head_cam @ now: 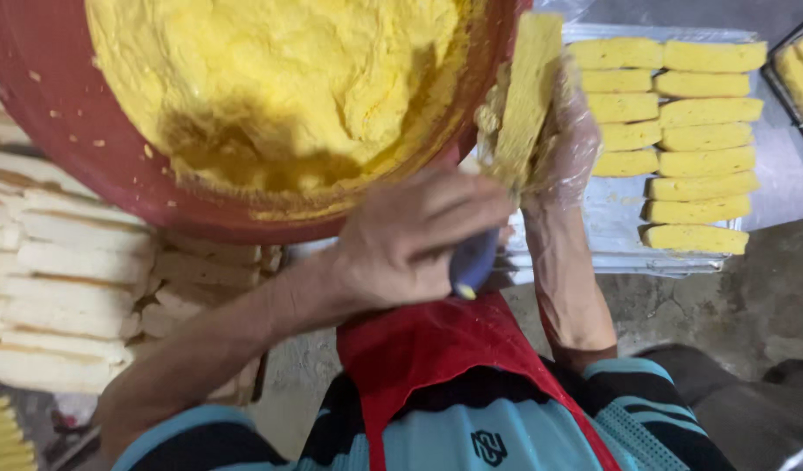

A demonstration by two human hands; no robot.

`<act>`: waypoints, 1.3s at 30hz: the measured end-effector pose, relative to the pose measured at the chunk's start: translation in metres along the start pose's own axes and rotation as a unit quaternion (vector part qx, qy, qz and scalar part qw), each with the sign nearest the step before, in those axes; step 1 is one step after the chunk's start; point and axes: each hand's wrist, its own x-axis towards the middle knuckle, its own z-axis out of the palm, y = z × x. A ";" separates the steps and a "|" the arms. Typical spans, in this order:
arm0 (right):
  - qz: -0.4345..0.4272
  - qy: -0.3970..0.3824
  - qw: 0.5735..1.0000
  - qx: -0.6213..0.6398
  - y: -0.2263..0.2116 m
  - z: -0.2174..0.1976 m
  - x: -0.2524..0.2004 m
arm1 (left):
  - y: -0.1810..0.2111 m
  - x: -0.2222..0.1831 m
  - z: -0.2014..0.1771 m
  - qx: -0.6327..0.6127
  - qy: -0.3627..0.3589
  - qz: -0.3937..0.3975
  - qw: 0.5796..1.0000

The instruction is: The person uses a brush to apply a yellow coating to individual pieces of sliced bread and then places them onto a metal tray.

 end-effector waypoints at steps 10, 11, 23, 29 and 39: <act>-0.009 0.050 0.993 0.107 0.019 0.022 0.005 | 0.005 0.011 -0.034 -0.143 0.114 -0.050 0.982; -0.008 0.049 0.993 0.107 0.019 0.027 0.000 | 0.009 0.012 -0.034 -0.223 0.179 -0.191 0.939; 0.012 -0.018 0.997 0.076 0.023 0.034 -0.003 | -0.007 -0.007 -0.014 -0.029 0.163 0.006 0.986; 0.007 -0.001 0.999 0.048 0.020 0.012 -0.020 | 0.013 -0.008 -0.050 -0.140 0.062 -0.080 0.985; 0.015 -0.022 0.999 0.027 0.020 0.003 -0.025 | 0.010 0.025 -0.026 0.029 -0.030 0.069 0.997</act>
